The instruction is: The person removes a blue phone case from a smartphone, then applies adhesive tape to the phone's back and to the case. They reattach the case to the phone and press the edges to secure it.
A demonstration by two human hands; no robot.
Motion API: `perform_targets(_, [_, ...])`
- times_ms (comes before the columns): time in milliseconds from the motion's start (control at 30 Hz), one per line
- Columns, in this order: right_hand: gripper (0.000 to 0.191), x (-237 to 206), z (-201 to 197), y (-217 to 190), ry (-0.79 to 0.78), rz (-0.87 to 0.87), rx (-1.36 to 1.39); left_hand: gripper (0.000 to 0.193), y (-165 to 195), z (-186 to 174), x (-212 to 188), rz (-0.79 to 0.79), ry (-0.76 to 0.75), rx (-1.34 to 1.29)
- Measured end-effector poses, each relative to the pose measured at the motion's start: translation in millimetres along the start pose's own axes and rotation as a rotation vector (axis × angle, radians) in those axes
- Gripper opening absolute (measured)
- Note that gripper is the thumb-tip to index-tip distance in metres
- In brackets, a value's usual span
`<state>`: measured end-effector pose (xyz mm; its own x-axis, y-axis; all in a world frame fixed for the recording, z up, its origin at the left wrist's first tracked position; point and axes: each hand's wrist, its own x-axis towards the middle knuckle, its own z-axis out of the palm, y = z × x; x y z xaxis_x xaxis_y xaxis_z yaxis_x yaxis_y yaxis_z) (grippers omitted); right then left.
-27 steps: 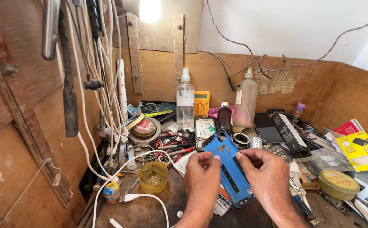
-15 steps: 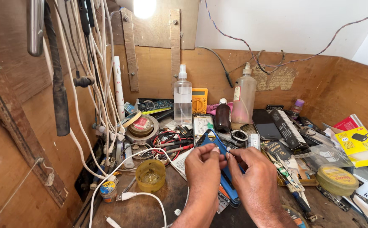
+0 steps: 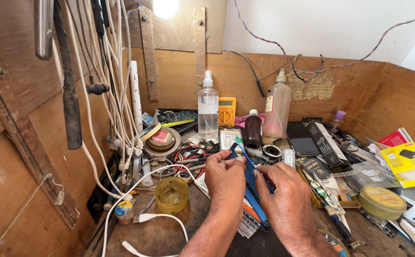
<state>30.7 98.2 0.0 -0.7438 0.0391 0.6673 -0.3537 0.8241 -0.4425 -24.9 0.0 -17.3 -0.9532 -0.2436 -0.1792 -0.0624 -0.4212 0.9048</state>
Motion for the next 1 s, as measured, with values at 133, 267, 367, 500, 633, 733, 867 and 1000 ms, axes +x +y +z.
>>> perform_targets(133, [0.015, -3.4, 0.5, -0.9, -0.032, -0.067, -0.036, 0.042, -1.3, -5.0, 0.8, -0.050, -0.035, -0.072])
perform_targets(267, [0.017, -5.6, 2.0, -0.4, -0.016, -0.189, -0.090, 0.046, -0.5, -8.3, 1.5, -0.051, -0.027, -0.077])
perform_targets(367, [0.018, -9.9, 3.0, -1.2, -0.013, -0.298, -0.151, 0.054, -1.2, -10.4, 1.4, -0.039, 0.001, -0.056])
perform_targets(500, [0.018, -15.5, 9.3, -3.3, -0.061, -0.380, -0.250, 0.061, -2.8, -15.0, 6.1, -0.043, 0.056, 0.003])
perform_targets(633, [0.021, -19.8, 22.7, 0.2, -0.035, -0.185, -0.076, 0.063, -4.3, -28.4, 17.0, -0.053, 0.036, -0.072])
perform_targets(733, [0.028, -18.9, 20.0, 17.8, -0.097, 0.277, 0.172, 0.066, -4.2, -39.2, 23.5, -0.061, 0.003, -0.117])
perform_targets(867, [0.035, -17.9, 23.2, 46.9, -0.175, 0.601, 0.420, 0.067, -6.3, -57.3, 34.8, -0.028, -0.093, -0.190])
perform_targets(1000, [0.037, -26.2, 34.7, 58.5, -0.288, 0.756, 0.760, 0.065, -14.7, -71.1, 49.6, -0.047, -0.212, -0.262])
